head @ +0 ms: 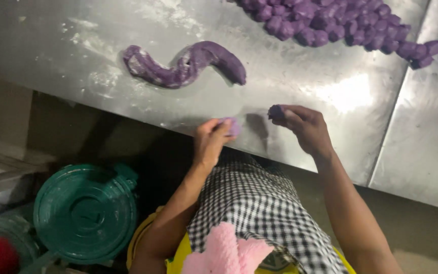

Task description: Rolling and shaping purple bread dough on a stainless steel work surface in a commercial bakery.

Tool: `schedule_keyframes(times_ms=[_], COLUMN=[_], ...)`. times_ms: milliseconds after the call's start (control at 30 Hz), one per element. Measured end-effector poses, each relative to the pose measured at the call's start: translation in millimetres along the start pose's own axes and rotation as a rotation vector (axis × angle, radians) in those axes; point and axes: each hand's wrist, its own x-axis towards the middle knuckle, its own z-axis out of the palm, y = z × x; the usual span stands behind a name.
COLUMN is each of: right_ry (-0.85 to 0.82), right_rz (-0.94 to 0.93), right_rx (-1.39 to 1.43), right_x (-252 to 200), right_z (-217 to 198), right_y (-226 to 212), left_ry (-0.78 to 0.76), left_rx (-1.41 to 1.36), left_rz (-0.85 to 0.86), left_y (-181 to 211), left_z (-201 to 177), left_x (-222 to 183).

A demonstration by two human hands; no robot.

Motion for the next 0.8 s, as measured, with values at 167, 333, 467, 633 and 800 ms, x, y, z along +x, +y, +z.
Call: schedule_keyframes(times_ms=[167, 333, 467, 633, 800], right_ry=[0.073, 0.193, 0.121, -0.195, -0.143], right_rz=[-0.203, -0.264, -0.14, 0.084, 0.127], right_rx=[0.318, 0.059, -0.037, 0.327, 0.396], right_x=[-67.1, -90.4, -91.6, -100.7, -99.6], right_z=[-36.4, -93.3, -132.8, -161.4, -157.0], right_y=[7.6, 23.2, 22.4, 39.2, 41.9], left_ry=[-0.298, -0.493, -0.521, -0.371, -0.342], left_rx=[0.31, 0.196, 0.274, 0.131, 0.155], left_rz=[-0.028, 0.074, 0.109, 0.072, 0.044], left_y=[2.4, -4.0, -13.7, -48.9, -33.0], left_z=[99.1, 168.0, 200.5, 210.9, 212.8], left_x=[-30.2, -58.0, -74.8, -76.8, -85.5])
